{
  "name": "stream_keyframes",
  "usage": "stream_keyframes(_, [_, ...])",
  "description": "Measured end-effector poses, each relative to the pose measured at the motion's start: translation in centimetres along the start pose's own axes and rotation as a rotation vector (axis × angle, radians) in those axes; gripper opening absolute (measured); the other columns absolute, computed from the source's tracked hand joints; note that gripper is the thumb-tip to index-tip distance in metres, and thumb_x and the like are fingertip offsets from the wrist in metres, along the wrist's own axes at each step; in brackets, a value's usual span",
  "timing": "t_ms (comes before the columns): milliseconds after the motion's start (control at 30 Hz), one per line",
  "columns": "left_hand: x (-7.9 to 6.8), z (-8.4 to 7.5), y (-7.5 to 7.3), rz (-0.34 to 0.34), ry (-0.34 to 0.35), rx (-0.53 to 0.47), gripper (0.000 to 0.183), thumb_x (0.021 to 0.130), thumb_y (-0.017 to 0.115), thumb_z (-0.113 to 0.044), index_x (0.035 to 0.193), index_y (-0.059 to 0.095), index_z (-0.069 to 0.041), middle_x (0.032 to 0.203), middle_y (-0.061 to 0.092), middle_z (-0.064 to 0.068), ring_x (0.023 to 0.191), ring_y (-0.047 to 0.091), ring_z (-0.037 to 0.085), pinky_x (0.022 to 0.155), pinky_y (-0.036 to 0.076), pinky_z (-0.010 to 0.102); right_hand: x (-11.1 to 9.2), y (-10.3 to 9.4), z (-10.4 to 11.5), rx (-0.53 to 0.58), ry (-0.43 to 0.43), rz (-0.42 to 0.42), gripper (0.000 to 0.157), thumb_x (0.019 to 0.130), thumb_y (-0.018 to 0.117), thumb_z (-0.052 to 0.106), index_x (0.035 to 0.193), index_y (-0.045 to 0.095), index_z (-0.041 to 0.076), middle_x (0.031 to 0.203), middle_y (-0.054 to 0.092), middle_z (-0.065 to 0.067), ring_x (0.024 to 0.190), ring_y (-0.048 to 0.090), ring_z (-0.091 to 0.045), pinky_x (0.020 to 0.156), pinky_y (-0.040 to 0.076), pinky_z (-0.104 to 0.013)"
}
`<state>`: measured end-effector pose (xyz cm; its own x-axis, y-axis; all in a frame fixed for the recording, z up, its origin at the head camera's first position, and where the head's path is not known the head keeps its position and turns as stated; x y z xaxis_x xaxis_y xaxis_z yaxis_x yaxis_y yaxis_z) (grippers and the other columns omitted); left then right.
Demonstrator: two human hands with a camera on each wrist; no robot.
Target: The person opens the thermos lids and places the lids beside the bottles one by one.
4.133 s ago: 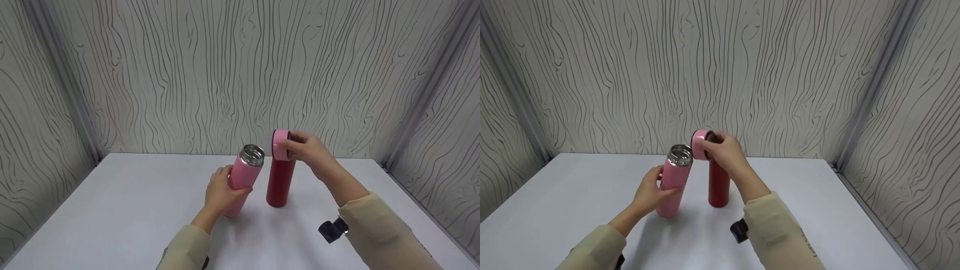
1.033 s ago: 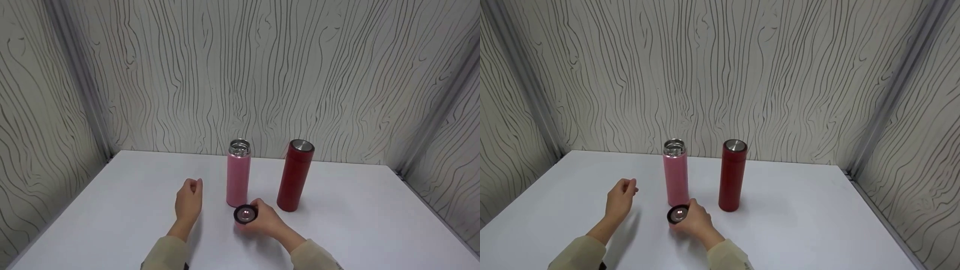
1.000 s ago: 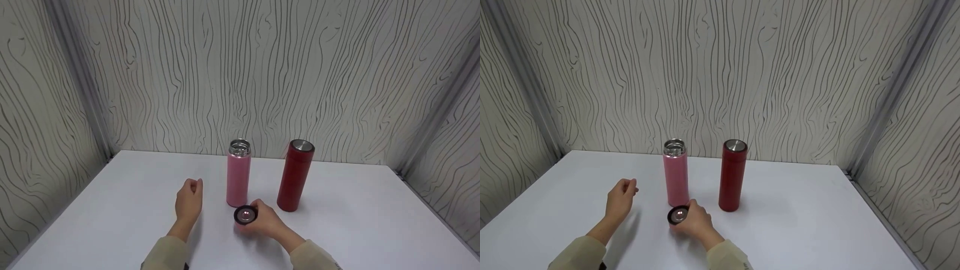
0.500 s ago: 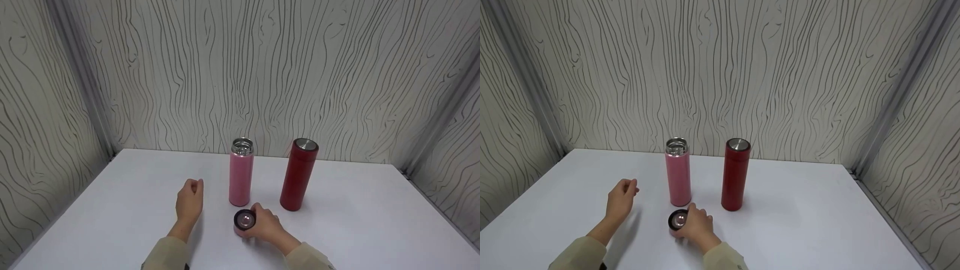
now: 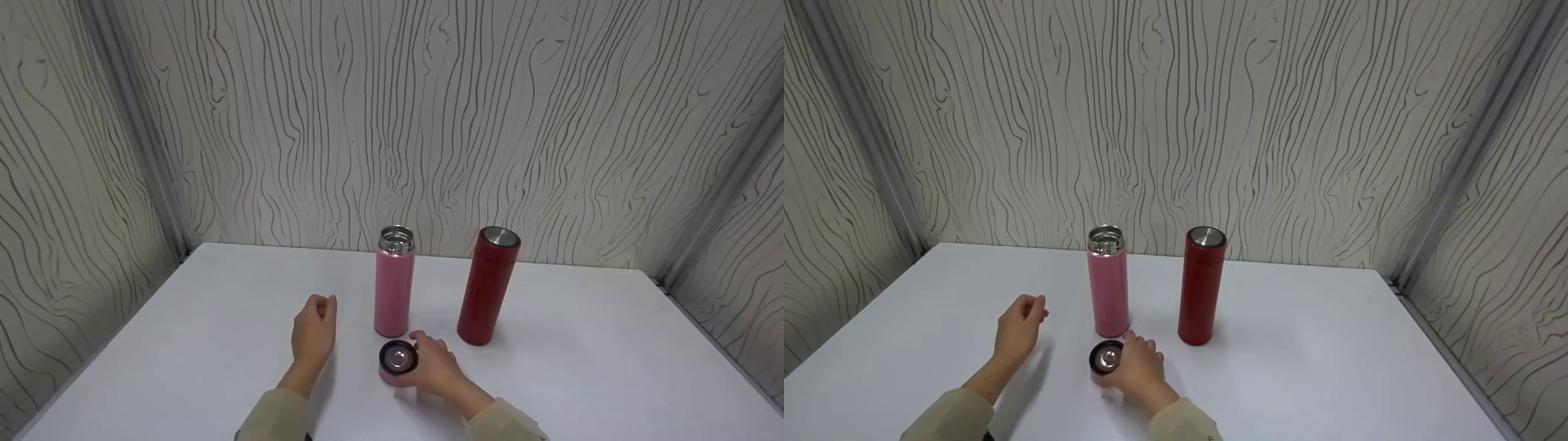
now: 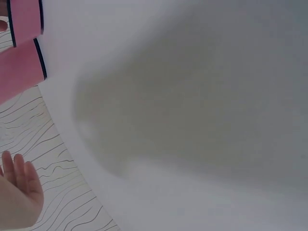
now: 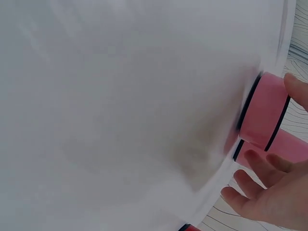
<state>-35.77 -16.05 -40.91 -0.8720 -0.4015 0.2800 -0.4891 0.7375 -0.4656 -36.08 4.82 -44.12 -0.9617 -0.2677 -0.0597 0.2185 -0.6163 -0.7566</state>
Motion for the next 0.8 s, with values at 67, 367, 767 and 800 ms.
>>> stream_keyframes(67, [-0.2, -0.1, 0.2, 0.002, 0.009, -0.004, 0.025, 0.097, 0.046, -0.024, 0.095, 0.059, -0.002, 0.077, 0.058, 0.005, 0.067, 0.05, 0.014, 0.062, 0.041, 0.028, -0.4, -0.4, 0.1, 0.009, 0.0, -0.01, 0.084, 0.062, 0.085, 0.035, 0.128, 0.046, 0.0, 0.12, 0.056, -0.016, 0.112, 0.048, -0.033, 0.094, 0.04, -0.054])
stream_keyframes(367, [-1.3, -0.7, 1.0, 0.018, 0.032, -0.026, 0.021, 0.096, 0.049, -0.022, 0.091, 0.059, -0.003, 0.076, 0.058, 0.004, 0.067, 0.049, 0.013, 0.063, 0.041, 0.028, -1.5, -2.7, -0.4, 0.016, -0.024, -0.03, 0.076, 0.065, 0.083, 0.029, 0.126, 0.049, 0.0, 0.12, 0.057, -0.019, 0.113, 0.05, -0.035, 0.093, 0.045, -0.052])
stream_keyframes(767, [-2.6, -1.9, 3.1, 0.088, 0.043, -0.053, 0.021, 0.095, 0.051, -0.025, 0.091, 0.058, -0.006, 0.077, 0.058, 0.002, 0.069, 0.049, 0.012, 0.064, 0.042, 0.027, -3.0, -6.9, -2.7, 0.041, 0.062, -0.09, 0.064, 0.072, 0.08, 0.024, 0.124, 0.049, 0.003, 0.127, 0.054, -0.017, 0.121, 0.048, -0.034, 0.098, 0.045, -0.049])
stream_keyframes(800, [-2.7, -2.0, 3.3, 0.095, 0.04, -0.056, 0.021, 0.095, 0.051, -0.025, 0.091, 0.058, -0.006, 0.077, 0.058, 0.002, 0.069, 0.049, 0.012, 0.064, 0.042, 0.027, -3.1, -7.1, -2.8, 0.045, 0.071, -0.09, 0.064, 0.072, 0.079, 0.024, 0.125, 0.049, 0.003, 0.128, 0.054, -0.017, 0.121, 0.048, -0.034, 0.098, 0.045, -0.049])
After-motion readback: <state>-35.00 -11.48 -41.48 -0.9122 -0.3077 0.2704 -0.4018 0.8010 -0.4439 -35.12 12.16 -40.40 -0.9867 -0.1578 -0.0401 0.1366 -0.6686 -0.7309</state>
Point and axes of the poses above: each hand's wrist, its own x-axis towards the middle knuckle, its own y-axis out of the palm, z = x × y, the point moved 6 cm from there along x, towards the middle knuckle
